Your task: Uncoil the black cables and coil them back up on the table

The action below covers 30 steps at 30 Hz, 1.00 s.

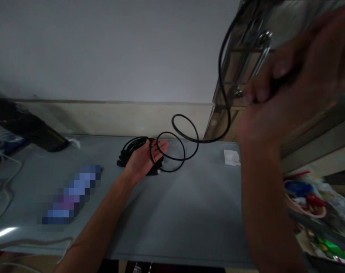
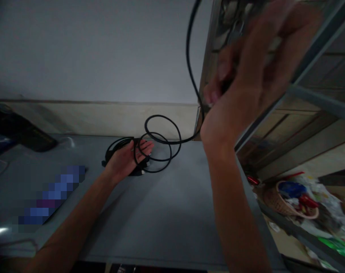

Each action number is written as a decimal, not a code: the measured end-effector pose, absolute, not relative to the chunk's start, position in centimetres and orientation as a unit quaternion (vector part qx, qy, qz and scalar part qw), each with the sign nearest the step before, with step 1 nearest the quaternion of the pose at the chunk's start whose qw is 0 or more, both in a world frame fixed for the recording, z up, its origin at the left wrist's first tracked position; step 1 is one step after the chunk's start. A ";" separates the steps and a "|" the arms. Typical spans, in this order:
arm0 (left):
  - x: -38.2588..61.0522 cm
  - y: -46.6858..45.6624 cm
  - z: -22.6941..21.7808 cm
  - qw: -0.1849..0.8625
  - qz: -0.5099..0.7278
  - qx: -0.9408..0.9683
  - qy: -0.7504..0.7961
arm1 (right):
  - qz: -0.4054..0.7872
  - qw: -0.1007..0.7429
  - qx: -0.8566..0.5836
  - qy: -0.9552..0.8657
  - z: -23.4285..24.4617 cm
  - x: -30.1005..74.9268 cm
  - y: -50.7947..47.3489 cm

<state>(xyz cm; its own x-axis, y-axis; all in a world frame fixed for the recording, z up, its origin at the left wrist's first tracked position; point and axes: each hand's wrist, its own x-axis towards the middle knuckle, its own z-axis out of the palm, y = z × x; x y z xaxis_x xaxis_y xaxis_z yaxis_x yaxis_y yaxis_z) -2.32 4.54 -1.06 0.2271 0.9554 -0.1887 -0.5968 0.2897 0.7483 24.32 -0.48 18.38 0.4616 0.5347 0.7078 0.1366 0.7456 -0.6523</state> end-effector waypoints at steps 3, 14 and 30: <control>-1.5 3.9 -1.0 0.759 0.484 0.297 0.320 | 0.093 0.760 -0.323 -0.557 18.1 21.4 -0.7; -1.8 4.1 -1.0 0.771 0.447 0.305 0.336 | 0.235 -0.091 -0.420 -0.872 11.2 18.7 2.8; -2.8 3.6 0.5 0.772 0.507 0.284 0.257 | 0.234 -0.132 -0.388 -0.882 10.1 14.4 1.6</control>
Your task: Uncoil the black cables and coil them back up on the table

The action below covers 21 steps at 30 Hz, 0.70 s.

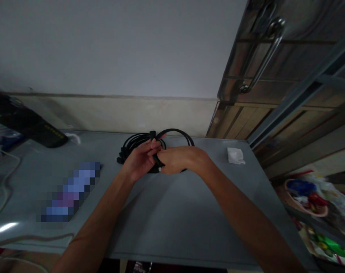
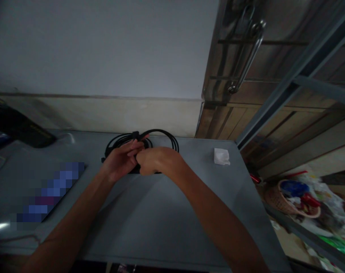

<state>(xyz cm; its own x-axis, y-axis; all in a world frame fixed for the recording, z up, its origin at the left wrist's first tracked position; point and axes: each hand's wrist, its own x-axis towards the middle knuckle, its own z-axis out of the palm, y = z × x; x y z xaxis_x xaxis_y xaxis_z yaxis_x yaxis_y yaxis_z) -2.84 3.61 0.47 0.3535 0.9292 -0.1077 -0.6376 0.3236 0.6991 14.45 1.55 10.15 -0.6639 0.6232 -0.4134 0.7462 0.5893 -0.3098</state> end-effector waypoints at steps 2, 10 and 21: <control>-3.7 3.7 1.4 0.752 0.533 0.292 0.256 | -0.229 0.089 0.389 0.888 10.4 14.3 1.2; -8.5 5.9 1.6 0.393 0.683 0.395 0.471 | -0.076 -0.092 0.343 0.932 6.1 11.1 1.7; -13.4 9.4 -3.8 0.236 0.512 0.482 0.671 | -0.041 -0.109 0.333 0.936 -0.5 8.6 2.9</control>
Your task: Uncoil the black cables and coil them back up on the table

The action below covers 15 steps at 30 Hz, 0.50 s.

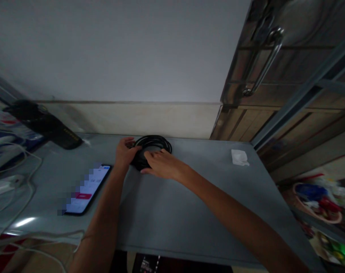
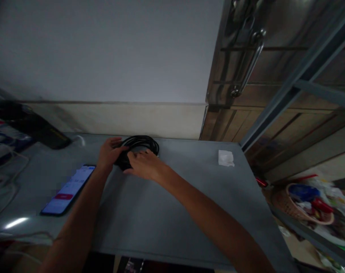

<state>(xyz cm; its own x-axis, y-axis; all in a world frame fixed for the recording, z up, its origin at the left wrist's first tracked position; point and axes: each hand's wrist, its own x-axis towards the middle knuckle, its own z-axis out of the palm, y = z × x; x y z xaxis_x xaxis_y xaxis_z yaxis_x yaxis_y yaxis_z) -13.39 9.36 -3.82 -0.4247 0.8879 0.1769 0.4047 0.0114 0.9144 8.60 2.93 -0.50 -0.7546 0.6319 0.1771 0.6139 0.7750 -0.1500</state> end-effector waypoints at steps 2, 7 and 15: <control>-13.5 9.3 -4.0 0.229 0.490 0.510 0.669 | 0.043 0.107 -0.325 -0.939 -0.8 8.5 3.0; -13.4 9.0 -3.8 0.240 0.455 0.566 0.645 | 0.074 0.052 -0.306 -0.948 -0.1 9.1 3.2; -12.2 8.3 -3.7 0.319 0.382 0.689 0.527 | 0.182 -0.052 -0.324 -0.927 3.5 11.1 1.3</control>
